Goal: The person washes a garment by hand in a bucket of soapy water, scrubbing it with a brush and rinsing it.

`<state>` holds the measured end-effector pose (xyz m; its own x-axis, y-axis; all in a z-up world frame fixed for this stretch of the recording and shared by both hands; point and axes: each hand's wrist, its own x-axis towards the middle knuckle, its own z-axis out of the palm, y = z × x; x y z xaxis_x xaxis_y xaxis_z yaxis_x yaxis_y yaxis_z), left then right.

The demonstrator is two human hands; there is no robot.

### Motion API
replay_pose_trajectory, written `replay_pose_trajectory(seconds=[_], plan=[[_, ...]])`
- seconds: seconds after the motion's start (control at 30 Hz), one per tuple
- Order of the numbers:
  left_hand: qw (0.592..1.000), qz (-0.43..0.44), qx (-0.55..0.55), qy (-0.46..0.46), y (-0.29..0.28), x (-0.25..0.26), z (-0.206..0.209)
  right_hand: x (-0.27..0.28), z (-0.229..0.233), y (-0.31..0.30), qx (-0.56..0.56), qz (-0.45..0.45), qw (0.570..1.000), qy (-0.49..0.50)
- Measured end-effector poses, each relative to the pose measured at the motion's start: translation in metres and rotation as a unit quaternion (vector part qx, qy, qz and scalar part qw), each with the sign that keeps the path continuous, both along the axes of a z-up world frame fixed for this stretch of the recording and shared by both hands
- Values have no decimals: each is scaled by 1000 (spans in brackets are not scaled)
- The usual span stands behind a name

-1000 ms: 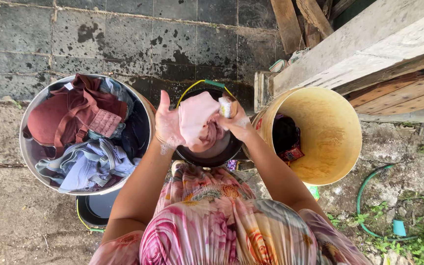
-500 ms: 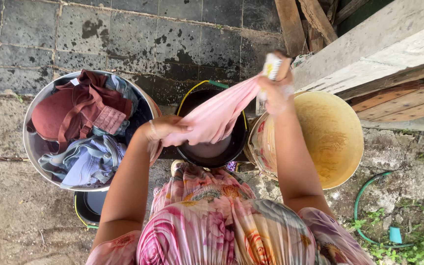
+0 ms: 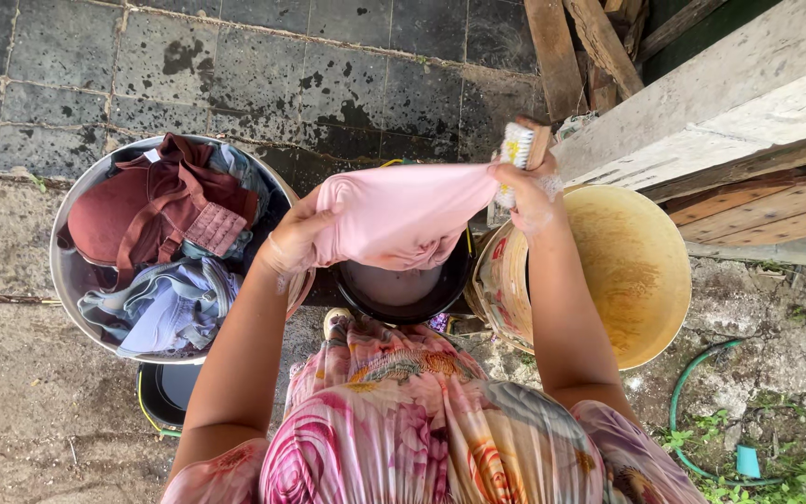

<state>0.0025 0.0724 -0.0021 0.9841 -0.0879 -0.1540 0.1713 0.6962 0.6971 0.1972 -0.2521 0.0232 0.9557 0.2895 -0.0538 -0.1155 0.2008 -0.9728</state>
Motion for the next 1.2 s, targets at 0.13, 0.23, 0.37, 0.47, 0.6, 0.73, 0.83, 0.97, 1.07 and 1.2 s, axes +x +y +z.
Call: replay_pose_trajectory(seconds=[0.13,0.23,0.37,0.47,0.6,0.73,0.83,0.97,1.07,1.2], plan=[[994,8,110,-10,-13,17,-16,-24,22,15,-2,57,998,17],[996,-61,65,11,-21,23,-24,-26,25,18,-38,81,996,18],[977,-169,125,-37,-35,35,-24,-23,20,21,-74,67,995,24],[970,-173,144,-92,-46,39,-20,-14,18,26,-102,73,992,35],[990,-142,-11,-16,-51,31,-16,-19,25,41,-46,51,998,-8],[983,-65,-170,9,-62,20,-17,-49,34,63,-469,-12,871,-146],[960,-58,-252,111,-69,20,-34,-87,20,85,-591,43,794,-135],[941,-90,-313,86,-72,11,-53,-119,-13,85,-526,140,754,-369],[971,-98,-215,40,-76,-5,-38,-83,-20,75,-500,30,825,-261],[967,-91,-230,57,-60,-1,-12,-119,-8,74,-502,86,841,-183]])
